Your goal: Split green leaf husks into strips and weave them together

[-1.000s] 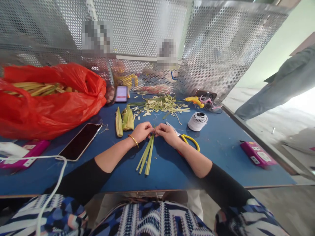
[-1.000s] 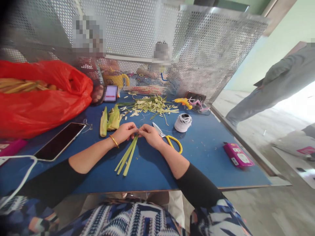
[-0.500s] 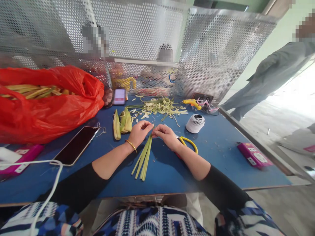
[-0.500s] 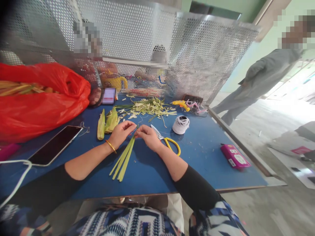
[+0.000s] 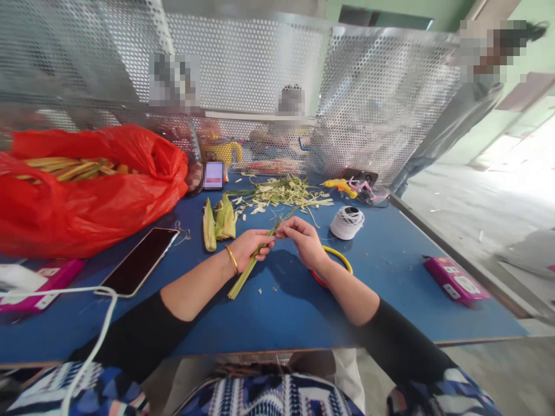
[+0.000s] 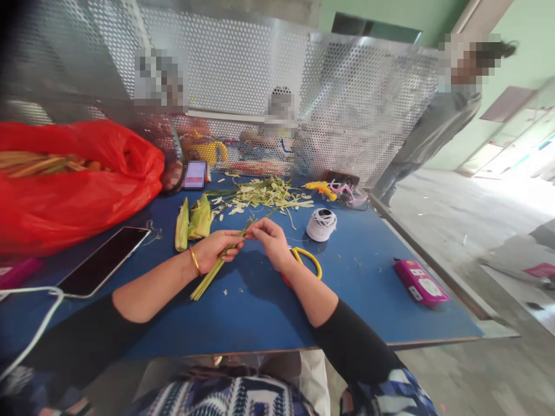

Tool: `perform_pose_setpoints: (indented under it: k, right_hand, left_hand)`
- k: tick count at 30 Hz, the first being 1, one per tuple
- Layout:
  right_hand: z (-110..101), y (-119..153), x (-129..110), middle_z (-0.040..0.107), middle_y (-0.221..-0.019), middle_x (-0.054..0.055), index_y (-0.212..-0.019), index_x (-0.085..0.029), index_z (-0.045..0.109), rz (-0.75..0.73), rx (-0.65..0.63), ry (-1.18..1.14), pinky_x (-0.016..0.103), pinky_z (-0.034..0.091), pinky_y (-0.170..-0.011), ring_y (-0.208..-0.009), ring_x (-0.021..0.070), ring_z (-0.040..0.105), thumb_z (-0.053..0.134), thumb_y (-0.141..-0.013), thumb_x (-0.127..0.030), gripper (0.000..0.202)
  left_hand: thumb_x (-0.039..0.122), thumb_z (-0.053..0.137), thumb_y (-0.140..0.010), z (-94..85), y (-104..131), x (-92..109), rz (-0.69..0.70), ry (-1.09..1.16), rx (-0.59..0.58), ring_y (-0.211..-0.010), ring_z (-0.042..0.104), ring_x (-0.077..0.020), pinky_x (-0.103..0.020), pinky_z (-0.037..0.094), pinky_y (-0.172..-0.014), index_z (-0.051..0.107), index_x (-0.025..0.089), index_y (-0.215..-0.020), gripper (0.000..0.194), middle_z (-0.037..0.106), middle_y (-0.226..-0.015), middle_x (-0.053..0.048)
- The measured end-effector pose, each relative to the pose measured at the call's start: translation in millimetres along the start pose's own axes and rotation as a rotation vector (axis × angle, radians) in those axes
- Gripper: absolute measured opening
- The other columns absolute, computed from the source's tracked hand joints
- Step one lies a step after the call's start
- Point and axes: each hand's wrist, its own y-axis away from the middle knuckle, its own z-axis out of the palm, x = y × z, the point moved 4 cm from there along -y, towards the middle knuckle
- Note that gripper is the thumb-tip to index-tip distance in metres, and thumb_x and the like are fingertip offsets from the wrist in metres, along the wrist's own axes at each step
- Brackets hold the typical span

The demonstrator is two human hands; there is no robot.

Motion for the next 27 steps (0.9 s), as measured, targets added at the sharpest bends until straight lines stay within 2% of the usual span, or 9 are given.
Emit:
perform_pose_setpoints:
  k: [6,11,14,18,20,21,23,25,27]
  right_hand:
    - [-0.3,1.0,-2.9,0.065,-0.067,-0.001,-0.066,-0.022,0.063,-0.040,0.007,-0.019,0.033,0.048,-0.076,-0.069,0.0158,0.060,0.074,-0.069,-0.038,0.020]
    - [4.9,3.3,-4.1,0.067,-0.071,-0.001,-0.067,-0.022,0.064,-0.034,-0.014,-0.014,0.033,0.048,-0.078,-0.072,0.0161,0.062,0.076,-0.069,-0.041,0.023]
    - [13.3,5.9,-6.7,0.068,-0.075,0.000,-0.069,-0.022,0.063,-0.063,-0.081,0.040,0.033,0.049,-0.080,-0.076,0.0165,0.064,0.075,-0.071,-0.044,0.026]
    - [20.9,12.0,-16.8,0.068,-0.079,0.002,-0.072,-0.021,0.060,-0.113,-0.196,0.213,0.034,0.049,-0.081,-0.080,0.0175,0.064,0.067,-0.078,-0.044,0.025]
    - [16.1,19.0,-25.9,0.068,-0.088,0.004,-0.075,-0.021,0.059,-0.125,-0.209,0.394,0.034,0.049,-0.078,-0.080,0.0174,0.064,0.059,-0.083,-0.041,0.022]
    - [10.1,24.2,-31.2,0.067,-0.094,0.005,-0.077,-0.021,0.058,-0.124,-0.179,0.530,0.033,0.048,-0.077,-0.079,0.0172,0.063,0.055,-0.085,-0.039,0.020]
    - [-7.9,38.3,-41.0,0.066,-0.097,0.007,-0.083,-0.020,0.059,-0.070,-0.042,0.964,0.032,0.046,-0.073,-0.078,0.0184,0.062,0.052,-0.086,-0.032,0.014]
    - [-29.2,56.7,-46.4,0.066,-0.098,0.011,-0.093,-0.018,0.059,0.130,0.096,1.432,0.033,0.043,-0.068,-0.080,0.0227,0.064,0.053,-0.087,-0.031,0.015]
    - [-42.6,74.3,-46.3,0.066,-0.094,0.015,-0.095,-0.015,0.060,0.324,0.070,1.700,0.032,0.042,-0.066,-0.082,0.0265,0.066,0.053,-0.088,-0.029,0.017]
  left_hand:
    - [0.003,0.053,-0.078,-2.6,4.5,8.5,0.023,0.045,-0.015,-0.034,0.027,-0.0005,-0.013,0.015,-0.034,0.063,0.012,-0.074,0.014,0.043,-0.054,0.005]
    - [0.012,0.066,-0.075,-6.0,6.8,15.2,0.096,0.034,0.006,-0.036,0.027,-0.0009,-0.015,0.013,-0.036,0.065,0.013,-0.076,0.002,0.041,-0.051,0.007]
    - [0.018,0.074,-0.072,-8.4,7.3,16.1,0.131,-0.004,0.090,-0.035,0.024,-0.0010,-0.016,0.011,-0.037,0.060,0.014,-0.067,0.015,0.036,-0.047,0.009]
    - [0.018,0.073,-0.072,-11.4,10.4,20.7,0.171,-0.071,0.184,-0.035,0.020,-0.0013,-0.018,0.010,-0.037,0.054,0.016,-0.058,0.024,0.030,-0.041,0.011]
    - [0.020,0.075,-0.069,-13.5,12.9,25.2,0.200,-0.112,0.214,-0.035,0.020,-0.0015,-0.018,0.010,-0.038,0.055,0.016,-0.059,0.023,0.029,-0.039,0.012]
    - [0.021,0.076,-0.068,-14.9,14.1,27.9,0.226,-0.133,0.230,-0.035,0.020,-0.0015,-0.019,0.011,-0.038,0.056,0.016,-0.060,0.023,0.028,-0.039,0.012]
    - [0.024,0.077,-0.065,-18.0,16.0,33.1,0.289,-0.172,0.264,-0.036,0.021,-0.0018,-0.019,0.012,-0.038,0.058,0.016,-0.062,0.021,0.029,-0.040,0.012]
    - [0.026,0.076,-0.064,-21.1,17.3,36.8,0.353,-0.209,0.302,-0.037,0.022,-0.0025,-0.019,0.014,-0.038,0.060,0.016,-0.063,0.020,0.030,-0.041,0.011]
    - [0.028,0.075,-0.064,-23.1,18.3,38.9,0.405,-0.248,0.336,-0.038,0.024,-0.0035,-0.020,0.015,-0.038,0.061,0.016,-0.063,0.018,0.031,-0.042,0.010]
